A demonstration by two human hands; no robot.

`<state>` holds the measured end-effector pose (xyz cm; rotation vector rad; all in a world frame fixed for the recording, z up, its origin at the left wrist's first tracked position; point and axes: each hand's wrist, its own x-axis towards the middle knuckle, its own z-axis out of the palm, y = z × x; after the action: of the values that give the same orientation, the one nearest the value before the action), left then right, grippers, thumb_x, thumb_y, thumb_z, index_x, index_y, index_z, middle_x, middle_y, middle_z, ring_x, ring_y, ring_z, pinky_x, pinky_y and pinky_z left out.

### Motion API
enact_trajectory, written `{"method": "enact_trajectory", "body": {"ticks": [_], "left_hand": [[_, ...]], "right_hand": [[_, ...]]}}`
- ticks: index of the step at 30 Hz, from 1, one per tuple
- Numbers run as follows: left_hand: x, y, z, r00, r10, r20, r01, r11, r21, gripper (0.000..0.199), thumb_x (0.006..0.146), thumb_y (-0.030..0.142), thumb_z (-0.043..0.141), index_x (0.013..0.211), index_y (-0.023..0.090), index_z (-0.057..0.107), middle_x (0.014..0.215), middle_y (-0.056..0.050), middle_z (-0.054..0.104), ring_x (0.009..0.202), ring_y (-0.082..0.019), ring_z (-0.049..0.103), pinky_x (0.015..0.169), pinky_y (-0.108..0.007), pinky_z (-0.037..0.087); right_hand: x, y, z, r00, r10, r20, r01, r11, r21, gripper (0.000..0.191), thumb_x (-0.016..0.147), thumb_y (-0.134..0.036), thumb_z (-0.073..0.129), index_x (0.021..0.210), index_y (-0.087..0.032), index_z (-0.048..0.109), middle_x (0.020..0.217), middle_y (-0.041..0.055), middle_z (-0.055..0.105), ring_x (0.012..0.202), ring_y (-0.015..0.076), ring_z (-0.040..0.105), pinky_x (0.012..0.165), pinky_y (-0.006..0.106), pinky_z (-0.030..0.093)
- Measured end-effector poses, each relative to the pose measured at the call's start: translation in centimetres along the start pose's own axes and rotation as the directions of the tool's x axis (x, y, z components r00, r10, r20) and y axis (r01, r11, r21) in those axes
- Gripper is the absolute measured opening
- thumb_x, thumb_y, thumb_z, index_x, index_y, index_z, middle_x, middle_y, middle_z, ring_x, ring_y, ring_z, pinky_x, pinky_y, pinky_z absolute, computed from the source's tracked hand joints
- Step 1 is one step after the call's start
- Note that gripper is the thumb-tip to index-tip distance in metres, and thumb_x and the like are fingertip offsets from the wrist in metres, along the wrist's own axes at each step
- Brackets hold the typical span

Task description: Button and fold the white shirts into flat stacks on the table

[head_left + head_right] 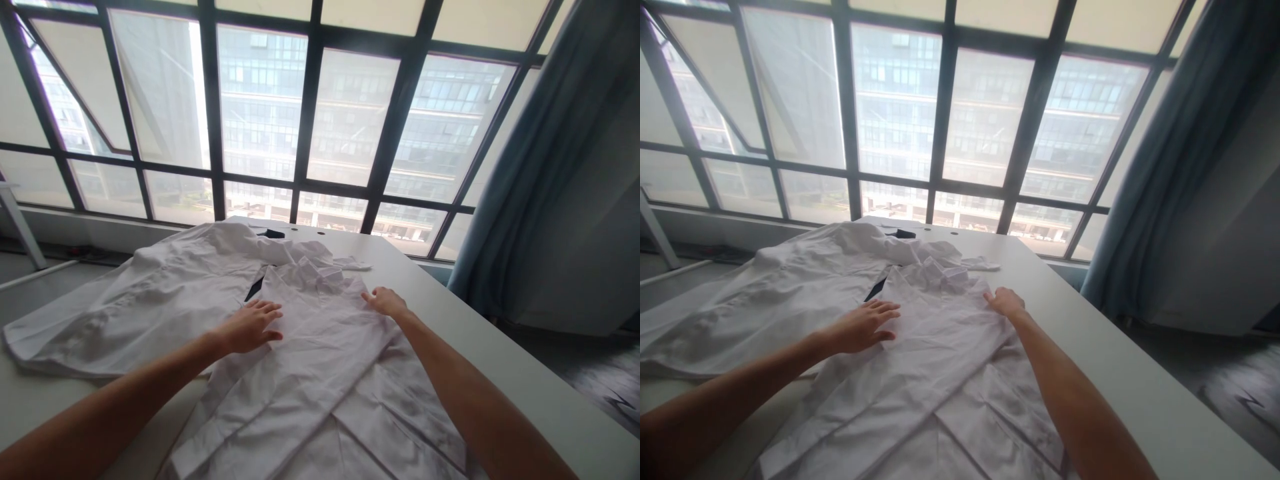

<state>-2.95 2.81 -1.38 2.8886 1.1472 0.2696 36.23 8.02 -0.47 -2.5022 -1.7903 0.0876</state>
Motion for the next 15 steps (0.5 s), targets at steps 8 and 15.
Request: {"method": "enact_trajectory", "body": {"ticks": [8, 15], "left_hand": [[0.0, -3.0, 3.6, 0.999, -0.016, 0.034, 0.018, 0.999, -0.043, 0.067, 0.098, 0.061, 0.026, 0.148, 0.018, 0.038, 0.157, -0.011, 0.032, 0.147, -0.027, 0.023, 0.119, -0.049, 0.019], [0.1, -2.0, 2.4, 0.996, -0.027, 0.083, 0.032, 0.998, -0.062, 0.063, 0.101, 0.057, 0.020, 0.149, 0.020, 0.037, 0.158, -0.010, 0.029, 0.148, -0.025, 0.020, 0.119, -0.049, 0.014]], "right_hand": [[4.9, -0.1, 0.4, 0.985, 0.172, 0.014, -0.172, 0.977, 0.126, 0.038, 0.088, -0.037, 0.054, 0.108, -0.009, 0.071, 0.110, 0.0226, 0.070, 0.102, 0.0282, 0.067, 0.077, 0.032, 0.052], [5.4, -1.0, 1.4, 0.974, 0.219, -0.059, -0.217, 0.975, 0.035, 0.037, 0.088, -0.028, 0.055, 0.118, -0.009, 0.066, 0.122, 0.0239, 0.064, 0.112, 0.0310, 0.063, 0.086, 0.037, 0.051]]}}
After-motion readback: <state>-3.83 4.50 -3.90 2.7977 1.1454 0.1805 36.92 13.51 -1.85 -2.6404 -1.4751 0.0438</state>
